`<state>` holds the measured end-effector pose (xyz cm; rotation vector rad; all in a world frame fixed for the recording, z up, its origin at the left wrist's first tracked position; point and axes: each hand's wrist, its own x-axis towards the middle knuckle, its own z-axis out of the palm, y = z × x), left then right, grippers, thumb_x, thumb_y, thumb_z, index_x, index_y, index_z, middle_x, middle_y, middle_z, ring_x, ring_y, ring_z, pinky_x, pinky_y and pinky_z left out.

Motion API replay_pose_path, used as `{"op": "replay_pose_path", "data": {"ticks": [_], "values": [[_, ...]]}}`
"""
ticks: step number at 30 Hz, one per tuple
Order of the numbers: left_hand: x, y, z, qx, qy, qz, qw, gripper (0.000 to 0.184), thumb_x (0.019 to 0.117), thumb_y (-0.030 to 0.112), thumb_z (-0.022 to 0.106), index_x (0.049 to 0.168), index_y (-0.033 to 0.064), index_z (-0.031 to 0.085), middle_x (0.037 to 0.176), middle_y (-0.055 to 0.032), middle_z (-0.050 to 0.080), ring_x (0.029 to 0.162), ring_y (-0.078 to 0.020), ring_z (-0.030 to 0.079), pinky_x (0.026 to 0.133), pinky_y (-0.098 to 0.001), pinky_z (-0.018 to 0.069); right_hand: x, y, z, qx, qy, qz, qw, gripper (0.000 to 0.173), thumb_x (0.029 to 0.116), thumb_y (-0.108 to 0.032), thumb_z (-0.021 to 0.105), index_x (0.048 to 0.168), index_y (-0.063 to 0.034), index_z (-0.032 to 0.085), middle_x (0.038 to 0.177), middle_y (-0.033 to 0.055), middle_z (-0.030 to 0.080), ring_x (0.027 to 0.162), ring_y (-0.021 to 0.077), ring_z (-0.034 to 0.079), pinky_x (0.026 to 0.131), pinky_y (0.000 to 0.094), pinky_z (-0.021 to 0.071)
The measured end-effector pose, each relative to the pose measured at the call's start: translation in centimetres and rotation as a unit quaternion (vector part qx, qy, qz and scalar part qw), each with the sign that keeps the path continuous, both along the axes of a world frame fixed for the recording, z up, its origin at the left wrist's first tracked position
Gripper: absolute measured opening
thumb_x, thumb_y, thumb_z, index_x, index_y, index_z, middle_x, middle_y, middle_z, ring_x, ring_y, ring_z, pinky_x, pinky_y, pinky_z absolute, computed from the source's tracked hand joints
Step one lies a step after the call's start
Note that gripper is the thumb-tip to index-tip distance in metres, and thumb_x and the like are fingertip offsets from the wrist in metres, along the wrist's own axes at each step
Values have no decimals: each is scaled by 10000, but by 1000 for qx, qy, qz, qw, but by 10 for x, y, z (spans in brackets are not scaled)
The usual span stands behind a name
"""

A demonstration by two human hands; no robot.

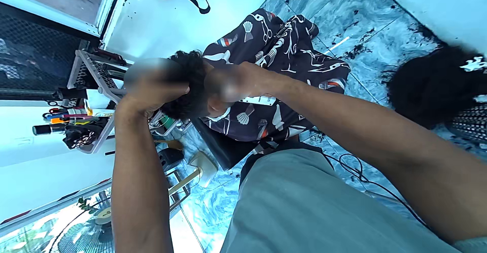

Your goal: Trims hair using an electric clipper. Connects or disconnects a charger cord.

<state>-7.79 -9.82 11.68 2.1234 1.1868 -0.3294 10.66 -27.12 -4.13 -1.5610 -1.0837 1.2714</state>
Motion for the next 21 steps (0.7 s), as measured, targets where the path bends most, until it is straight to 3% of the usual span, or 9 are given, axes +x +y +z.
{"op": "replay_pose_path", "data": {"ticks": [3,7,11,14,17,21], "values": [[-1,1,-1,-1,-3,-1,1000,475,824,150,854,1162,82,527,1081,-99,654,970,-163,672,851,-394,589,1,0,4,13,98,-29,995,377,847,-272,836,1050,-5,663,873,129,689,707,204,688,663,396,610],[-1,2,-1,-1,-3,-2,1000,487,818,154,858,1170,80,529,1093,-108,654,985,-175,673,859,-408,589,2,0,1,-1,-14,11,1000,370,803,-315,859,951,-30,674,834,116,654,756,247,634,694,501,530],[-1,2,0,-2,-2,-3,1000,481,822,158,856,1166,85,528,1085,-95,660,978,-161,675,855,-394,590,2,1,5,5,104,-31,994,365,848,-257,835,1029,7,659,874,144,690,695,218,698,655,408,626],[-2,3,-1,-3,-3,-4,1000,485,820,157,858,1169,82,530,1092,-104,660,977,-169,680,850,-406,596,1,0,6,-8,47,-5,999,349,820,-269,849,964,-5,671,836,131,664,728,234,646,683,460,553],[-1,3,-1,0,-3,-2,1000,480,820,159,856,1169,85,536,1091,-97,658,980,-169,674,854,-401,589,3,1,6,-16,120,-23,992,364,859,-243,832,1027,26,655,863,154,693,674,221,701,631,396,627],[-2,0,0,7,12,-7,1000,487,833,176,846,1188,86,525,1092,-93,652,973,-156,673,853,-394,589,-3,-10,9,-39,83,12,996,347,860,-248,834,1019,15,671,864,145,681,689,220,677,659,416,601]]}}
